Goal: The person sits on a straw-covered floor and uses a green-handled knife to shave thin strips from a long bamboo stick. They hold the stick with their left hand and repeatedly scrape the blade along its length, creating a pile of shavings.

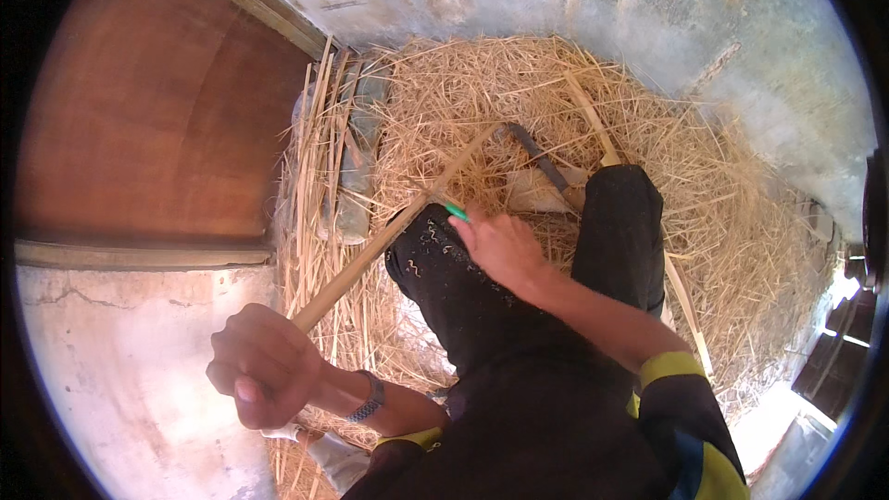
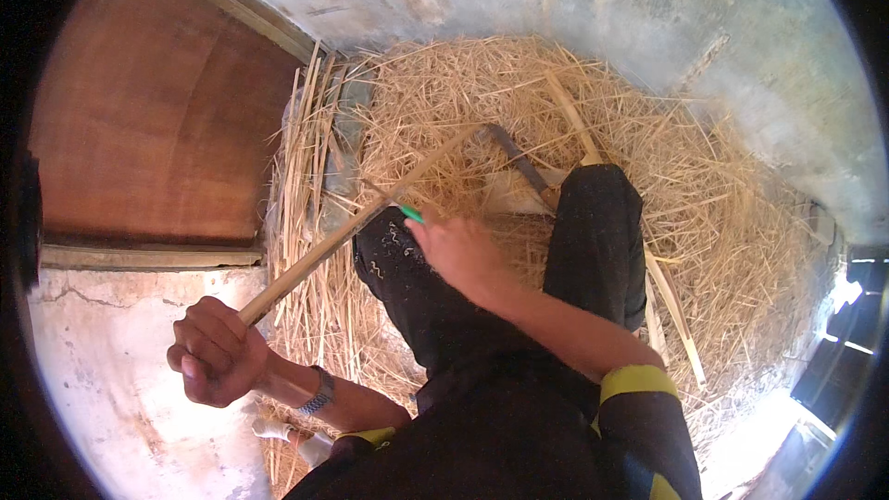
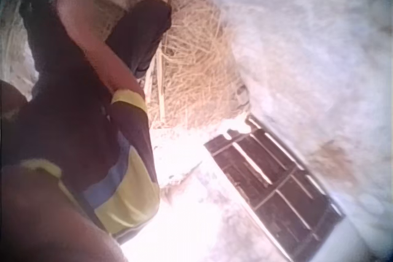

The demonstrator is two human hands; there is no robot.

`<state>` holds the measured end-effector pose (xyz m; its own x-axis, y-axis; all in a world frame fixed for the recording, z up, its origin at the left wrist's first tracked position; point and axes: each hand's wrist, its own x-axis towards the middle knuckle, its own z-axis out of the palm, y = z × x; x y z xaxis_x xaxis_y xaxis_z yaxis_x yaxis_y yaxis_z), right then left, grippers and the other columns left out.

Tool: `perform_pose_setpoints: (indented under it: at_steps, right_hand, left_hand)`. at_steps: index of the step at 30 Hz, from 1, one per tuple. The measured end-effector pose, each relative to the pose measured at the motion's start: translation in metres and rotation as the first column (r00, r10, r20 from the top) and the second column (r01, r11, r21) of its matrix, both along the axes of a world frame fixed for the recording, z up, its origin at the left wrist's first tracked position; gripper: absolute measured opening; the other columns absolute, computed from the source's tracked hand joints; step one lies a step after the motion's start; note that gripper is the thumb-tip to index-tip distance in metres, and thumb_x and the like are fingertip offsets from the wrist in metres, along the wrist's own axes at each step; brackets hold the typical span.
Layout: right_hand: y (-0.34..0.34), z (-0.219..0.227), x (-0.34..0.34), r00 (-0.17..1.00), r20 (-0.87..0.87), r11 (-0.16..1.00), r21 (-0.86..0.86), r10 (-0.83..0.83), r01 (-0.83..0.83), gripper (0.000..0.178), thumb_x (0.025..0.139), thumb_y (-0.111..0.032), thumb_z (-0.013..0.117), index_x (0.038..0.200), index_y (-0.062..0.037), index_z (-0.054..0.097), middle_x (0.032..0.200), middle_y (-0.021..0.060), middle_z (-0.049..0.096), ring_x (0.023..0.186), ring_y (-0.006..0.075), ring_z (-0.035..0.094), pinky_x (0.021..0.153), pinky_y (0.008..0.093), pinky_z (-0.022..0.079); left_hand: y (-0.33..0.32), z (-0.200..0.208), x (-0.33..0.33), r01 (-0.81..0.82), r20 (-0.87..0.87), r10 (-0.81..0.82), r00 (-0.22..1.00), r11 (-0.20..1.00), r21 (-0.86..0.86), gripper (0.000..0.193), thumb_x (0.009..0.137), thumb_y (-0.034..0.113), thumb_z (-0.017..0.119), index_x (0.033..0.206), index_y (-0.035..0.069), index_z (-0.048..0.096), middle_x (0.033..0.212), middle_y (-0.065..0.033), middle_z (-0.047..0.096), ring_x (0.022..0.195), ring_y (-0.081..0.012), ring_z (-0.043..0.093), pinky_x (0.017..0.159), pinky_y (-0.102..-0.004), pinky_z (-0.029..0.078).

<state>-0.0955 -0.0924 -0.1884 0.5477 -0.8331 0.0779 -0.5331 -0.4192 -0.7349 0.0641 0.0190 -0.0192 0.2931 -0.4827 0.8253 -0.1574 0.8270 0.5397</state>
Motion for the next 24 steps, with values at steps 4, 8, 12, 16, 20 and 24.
perform_pose_setpoints:
  at_steps: [4,8,12,16,20,24]
  right_hand:
    - [0.014,0.021,0.002,0.989,0.1,0.994,0.009,0.11,-0.112,0.033,0.093,-0.034,0.051,0.089,-0.0015,0.053,0.056,0.0195,0.057,0.052,0.0395,0.059,0.046,0.0485,0.047]
    - [0.016,0.004,0.005,0.987,0.138,0.995,-0.073,0.077,-0.068,0.03,0.092,-0.032,0.053,0.09,-0.0022,0.053,0.054,0.018,0.056,0.051,0.0383,0.059,0.047,0.0475,0.046]
    - [0.016,0.015,0.007,0.994,0.061,0.995,-0.052,0.09,-0.086,0.031,0.092,-0.033,0.053,0.09,-0.002,0.053,0.055,0.0185,0.056,0.051,0.0384,0.059,0.047,0.0482,0.047]
    - [0.003,-0.023,-0.003,0.999,-0.036,0.999,-0.029,0.011,-0.012,0.034,0.093,-0.035,0.051,0.09,-0.0012,0.054,0.056,0.02,0.057,0.052,0.0397,0.059,0.048,0.0491,0.048]
    - [-0.003,-0.014,-0.006,0.998,-0.068,1.0,0.02,0.018,-0.017,0.036,0.094,-0.036,0.049,0.091,-0.0007,0.055,0.055,0.0215,0.057,0.053,0.0406,0.06,0.048,0.0484,0.048]
    - [0.008,-0.006,0.0,0.997,0.01,0.996,-0.044,0.074,-0.073,0.037,0.094,-0.037,0.048,0.092,-0.0005,0.055,0.055,0.0212,0.057,0.052,0.0406,0.06,0.046,0.0483,0.048]
  left_hand:
    - [0.001,0.003,-0.01,0.108,0.001,-0.109,0.994,0.993,0.042,0.038,0.08,0.011,0.048,0.05,0.018,0.026,0.034,0.0067,0.024,0.027,-0.0042,0.019,0.03,-0.0202,0.022]
    - [-0.001,0.004,-0.008,0.049,-0.016,-0.049,0.999,0.999,0.011,0.035,0.08,0.011,0.05,0.052,0.016,0.03,0.034,0.0046,0.031,0.026,-0.0052,0.026,0.028,-0.0205,0.029]
    - [0.005,-0.002,0.005,-0.065,-0.049,0.064,0.997,0.997,-0.027,0.033,0.079,0.011,0.052,0.051,0.014,0.033,0.034,0.0039,0.033,0.025,-0.006,0.029,0.028,-0.0216,0.036]
    - [0.002,0.003,-0.004,0.069,-0.012,-0.069,0.998,0.997,0.015,0.037,0.078,0.01,0.051,0.049,0.015,0.031,0.034,0.0043,0.031,0.025,-0.0057,0.027,0.026,-0.0206,0.034]
    - [0.002,0.003,-0.01,0.038,0.016,-0.039,0.999,0.998,0.051,0.039,0.081,0.012,0.048,0.05,0.018,0.027,0.034,0.0076,0.023,0.027,-0.0033,0.017,0.03,-0.0196,0.02]
    - [-0.003,0.004,-0.01,0.095,-0.001,-0.095,0.995,0.995,0.027,0.038,0.082,0.013,0.047,0.05,0.019,0.026,0.034,0.0072,0.023,0.028,-0.0041,0.018,0.033,-0.0204,0.023]
